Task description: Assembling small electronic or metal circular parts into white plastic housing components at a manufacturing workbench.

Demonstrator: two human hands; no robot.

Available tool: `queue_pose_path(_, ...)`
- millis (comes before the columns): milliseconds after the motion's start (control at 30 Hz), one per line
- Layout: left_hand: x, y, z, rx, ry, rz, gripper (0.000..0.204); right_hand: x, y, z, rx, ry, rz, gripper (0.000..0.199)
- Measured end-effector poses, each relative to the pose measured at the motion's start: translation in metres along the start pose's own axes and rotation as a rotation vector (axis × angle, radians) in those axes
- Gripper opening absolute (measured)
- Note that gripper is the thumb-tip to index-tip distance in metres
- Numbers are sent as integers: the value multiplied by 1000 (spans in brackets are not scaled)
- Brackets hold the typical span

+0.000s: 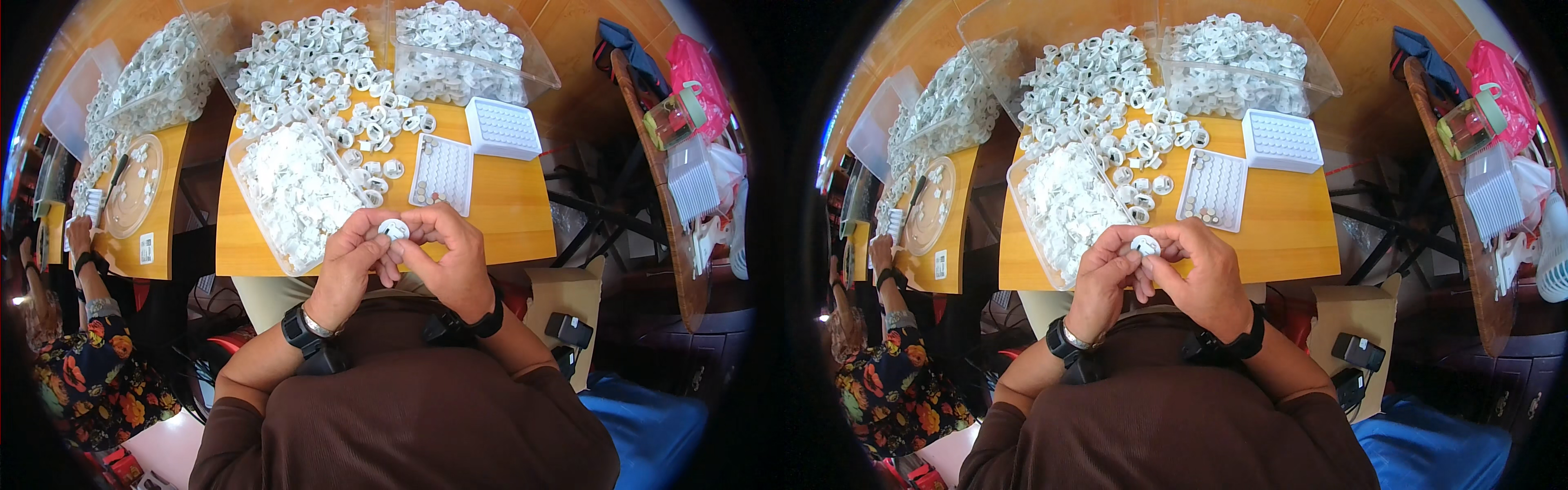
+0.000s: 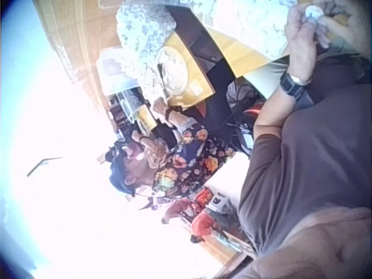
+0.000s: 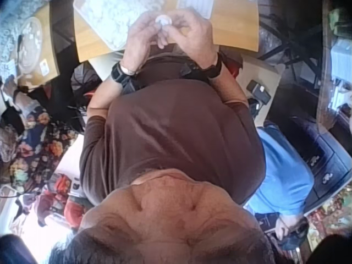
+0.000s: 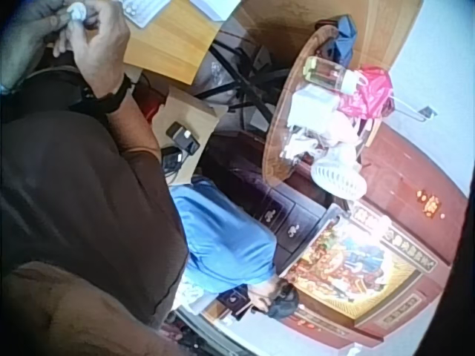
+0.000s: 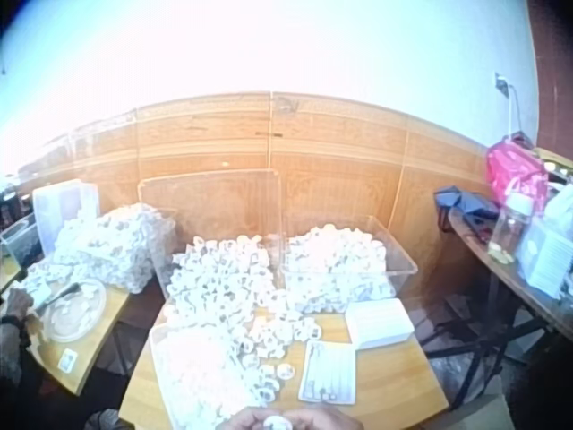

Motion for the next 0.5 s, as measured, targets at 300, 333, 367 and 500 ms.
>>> queue_pose_path(300,-7,4,-4,-19,-75,-36,27,-3,0,0,18,-18,-71,16)
queue_pose_path(333,-8,5,-5,-20,-89,-42,27,-3,1,0,23,-22,-83,14)
queue_pose_path(367,-7,5,-4,-20,-89,-41,27,-4,1,0,22,-22,-83,14)
queue_pose_path(500,-6,6,-3,-12,-156,-99,26,-11,2,-4,22,-200,-172,10)
Point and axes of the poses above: each hand's wrist, its own y-axis away from the middle knuckle, its own z-axis out of the back of the hand, x = y × z, the point moved 6 cm from there along -y, towards the middle knuckle, and after that the axes turned 1 degree about -z, right-handed, at the moved point
